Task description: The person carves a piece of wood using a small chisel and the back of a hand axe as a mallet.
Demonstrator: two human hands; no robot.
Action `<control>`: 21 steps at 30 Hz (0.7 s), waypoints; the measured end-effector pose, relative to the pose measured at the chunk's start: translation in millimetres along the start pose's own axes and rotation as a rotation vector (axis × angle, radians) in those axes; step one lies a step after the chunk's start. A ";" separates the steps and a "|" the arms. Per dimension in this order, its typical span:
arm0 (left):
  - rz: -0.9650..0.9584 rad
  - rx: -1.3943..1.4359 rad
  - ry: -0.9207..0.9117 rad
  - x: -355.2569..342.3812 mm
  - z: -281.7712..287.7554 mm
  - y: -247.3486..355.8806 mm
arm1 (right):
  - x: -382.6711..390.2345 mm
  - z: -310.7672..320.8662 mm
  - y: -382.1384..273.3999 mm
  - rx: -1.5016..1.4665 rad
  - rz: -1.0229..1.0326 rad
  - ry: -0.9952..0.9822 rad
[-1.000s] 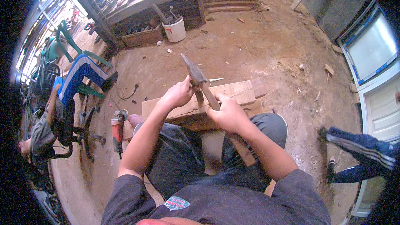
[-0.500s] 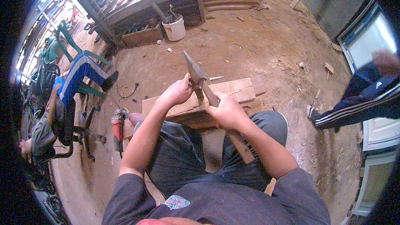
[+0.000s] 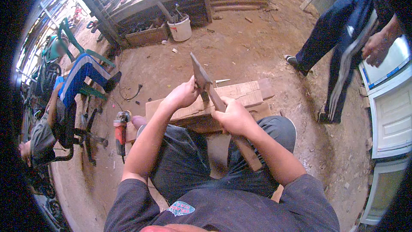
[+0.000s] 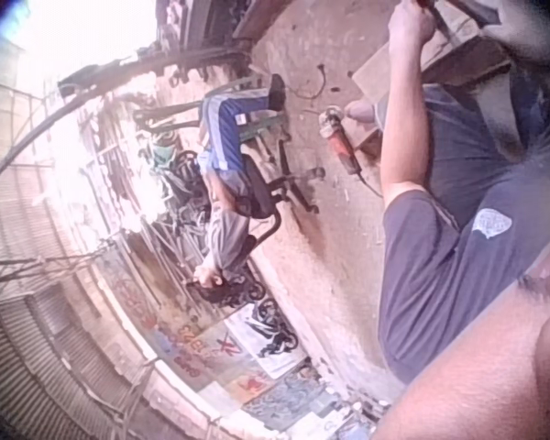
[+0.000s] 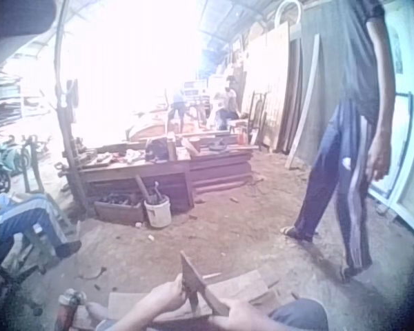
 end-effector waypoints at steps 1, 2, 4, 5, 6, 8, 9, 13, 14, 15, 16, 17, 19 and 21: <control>0.000 0.002 0.002 0.1 -0.4 0.2 | 0.9 0.4 -0.1 0.002 0.001 -0.001; 0.002 -0.006 0.014 0.0 -1.2 0.7 | 2.3 1.5 -0.2 -0.043 0.059 0.018; 0.006 -0.007 0.029 1.4 -0.8 4.8 | 5.9 2.7 0.8 -0.082 0.114 0.033; 0.000 -0.023 0.041 2.2 -0.2 6.5 | 8.8 2.8 0.9 -0.106 0.181 0.065; -0.007 -0.038 0.049 3.8 0.7 9.5 | 10.7 3.2 1.3 -0.132 0.244 0.099; 0.009 -0.032 0.027 5.3 4.7 14.1 | 9.3 3.3 2.3 -0.151 0.353 0.138; 0.023 -0.034 0.008 5.7 6.4 15.8 | 8.5 2.8 2.1 -0.163 0.409 0.159; -0.014 -0.021 0.011 4.9 6.9 14.6 | -0.8 2.9 4.5 -0.101 0.350 0.136; -0.012 -0.018 0.002 5.4 7.0 15.5 | -4.9 3.6 6.7 -0.138 0.206 0.020; -0.007 -0.016 -0.005 7.1 8.1 15.4 | -7.7 1.8 8.3 -0.174 0.065 -0.099; -0.005 -0.017 -0.004 7.3 7.7 14.2 | -4.6 4.1 3.4 -0.174 0.071 -0.065; -0.003 -0.025 0.002 6.8 6.8 12.5 | -1.1 3.6 1.9 -0.175 0.072 -0.067; 0.000 -0.024 0.010 5.0 4.7 11.2 | 8.2 3.9 -1.1 -0.276 0.199 -0.020; -0.014 -0.054 0.031 2.2 3.0 11.1 | 15.3 4.3 -6.9 -0.279 0.234 0.021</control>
Point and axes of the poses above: each hand's wrist, its own x-axis away from the middle knuckle, its own z-axis out of the back of the hand, y = z × x, the point moved 2 cm from there along -x, towards the middle knuckle, and after that the axes turned 8 degrees about x, right-handed, at the moved point
